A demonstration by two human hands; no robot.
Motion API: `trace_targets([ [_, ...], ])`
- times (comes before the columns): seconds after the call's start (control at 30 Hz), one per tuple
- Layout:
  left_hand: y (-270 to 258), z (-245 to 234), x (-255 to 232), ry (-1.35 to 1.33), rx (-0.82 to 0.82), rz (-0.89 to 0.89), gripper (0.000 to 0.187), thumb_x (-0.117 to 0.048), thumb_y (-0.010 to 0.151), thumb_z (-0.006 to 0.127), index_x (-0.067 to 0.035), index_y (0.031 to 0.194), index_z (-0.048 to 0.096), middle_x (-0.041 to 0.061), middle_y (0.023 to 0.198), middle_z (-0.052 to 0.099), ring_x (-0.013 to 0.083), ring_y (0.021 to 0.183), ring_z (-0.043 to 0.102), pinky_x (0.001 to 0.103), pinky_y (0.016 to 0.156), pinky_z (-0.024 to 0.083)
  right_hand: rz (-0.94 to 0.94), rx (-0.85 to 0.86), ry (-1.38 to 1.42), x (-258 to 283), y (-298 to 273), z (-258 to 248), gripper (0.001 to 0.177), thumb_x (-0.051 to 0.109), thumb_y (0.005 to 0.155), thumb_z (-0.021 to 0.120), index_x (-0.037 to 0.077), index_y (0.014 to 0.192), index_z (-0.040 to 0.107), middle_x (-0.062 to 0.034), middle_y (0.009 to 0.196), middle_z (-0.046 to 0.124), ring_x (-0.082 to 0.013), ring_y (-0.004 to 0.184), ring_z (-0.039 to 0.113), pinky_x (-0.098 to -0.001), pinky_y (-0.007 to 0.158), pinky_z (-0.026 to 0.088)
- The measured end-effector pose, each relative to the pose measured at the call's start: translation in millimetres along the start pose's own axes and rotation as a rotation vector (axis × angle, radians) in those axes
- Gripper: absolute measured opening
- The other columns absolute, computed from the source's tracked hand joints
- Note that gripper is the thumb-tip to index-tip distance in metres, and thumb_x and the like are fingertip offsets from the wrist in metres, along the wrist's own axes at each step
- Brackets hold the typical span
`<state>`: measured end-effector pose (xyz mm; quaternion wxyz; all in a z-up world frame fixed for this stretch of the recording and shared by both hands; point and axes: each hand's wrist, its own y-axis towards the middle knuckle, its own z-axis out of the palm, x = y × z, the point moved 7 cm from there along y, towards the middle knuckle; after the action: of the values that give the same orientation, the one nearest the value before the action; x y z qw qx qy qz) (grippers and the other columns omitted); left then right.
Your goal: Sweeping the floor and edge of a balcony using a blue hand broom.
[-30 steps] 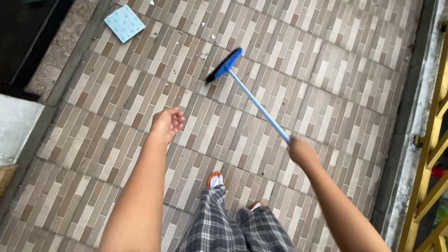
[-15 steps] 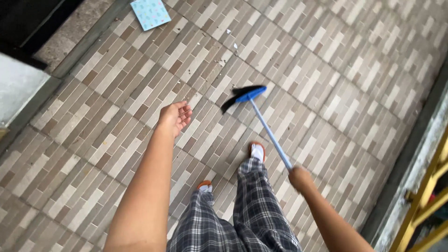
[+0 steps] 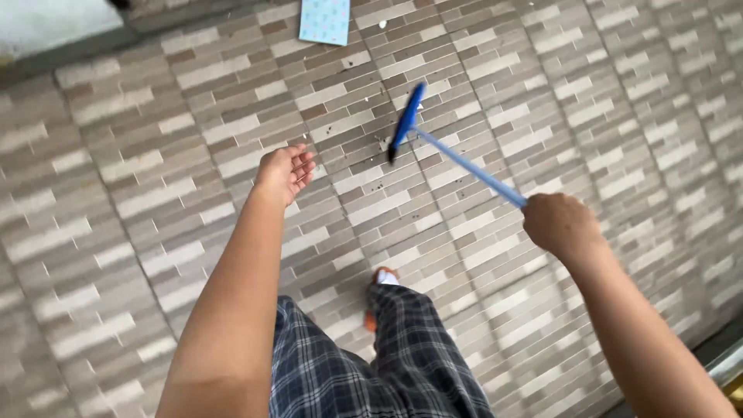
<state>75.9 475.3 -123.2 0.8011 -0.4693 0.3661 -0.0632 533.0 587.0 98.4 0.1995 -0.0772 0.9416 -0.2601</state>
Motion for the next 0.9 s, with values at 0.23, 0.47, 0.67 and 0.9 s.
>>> trace_targets([
  [0.23, -5, -22, 55, -0.083, -0.16, 0.018, 0.012, -0.023, 0.096, 0.065, -0.014, 0.102, 0.07, -0.001, 0.086, 0.071, 0.0154, 0.076, 0.069, 0.035, 0.07, 0.054, -0.686, 0.125, -0.184, 47, 10, 34, 0.033, 0.025, 0.103, 0.048, 0.021, 0.133, 0.06, -0.0059, 0.084, 0.072, -0.0211, 0.069, 0.069, -0.0393, 0.063, 0.057],
  [0.47, -55, -90, 92, -0.209, -0.308, 0.016, 0.01, -0.022, 0.095, 0.064, -0.014, 0.1, 0.068, 0.0, 0.087, 0.072, 0.0152, 0.078, 0.068, 0.034, 0.07, 0.053, -1.037, 0.101, -0.258, 268, 6, 209, 0.031, 0.019, 0.098, 0.054, 0.012, 0.125, 0.067, -0.0102, 0.099, 0.069, -0.0305, 0.095, 0.071, -0.0469, 0.074, 0.059],
  [0.67, -74, -128, 79, -0.224, -0.418, 0.07, 0.011, -0.021, 0.094, 0.063, -0.015, 0.101, 0.069, -0.001, 0.087, 0.071, 0.0149, 0.079, 0.066, 0.035, 0.073, 0.052, -0.867, 0.131, -0.363, 182, 111, 173, 0.055, 0.024, 0.096, 0.061, 0.025, 0.15, 0.049, -0.0078, 0.094, 0.073, -0.0241, 0.083, 0.073, -0.0437, 0.066, 0.057],
  [0.9, -67, -100, 52, -0.254, -0.37, 0.058, 0.015, -0.019, 0.096, 0.061, -0.012, 0.107, 0.069, 0.001, 0.089, 0.07, 0.0162, 0.081, 0.067, 0.035, 0.074, 0.053, -0.374, 0.118, -0.55, 32, 184, -7, 0.048, 0.031, 0.104, 0.048, 0.03, 0.152, 0.045, -0.0082, 0.118, 0.068, -0.0262, 0.107, 0.073, -0.0479, 0.088, 0.062],
])
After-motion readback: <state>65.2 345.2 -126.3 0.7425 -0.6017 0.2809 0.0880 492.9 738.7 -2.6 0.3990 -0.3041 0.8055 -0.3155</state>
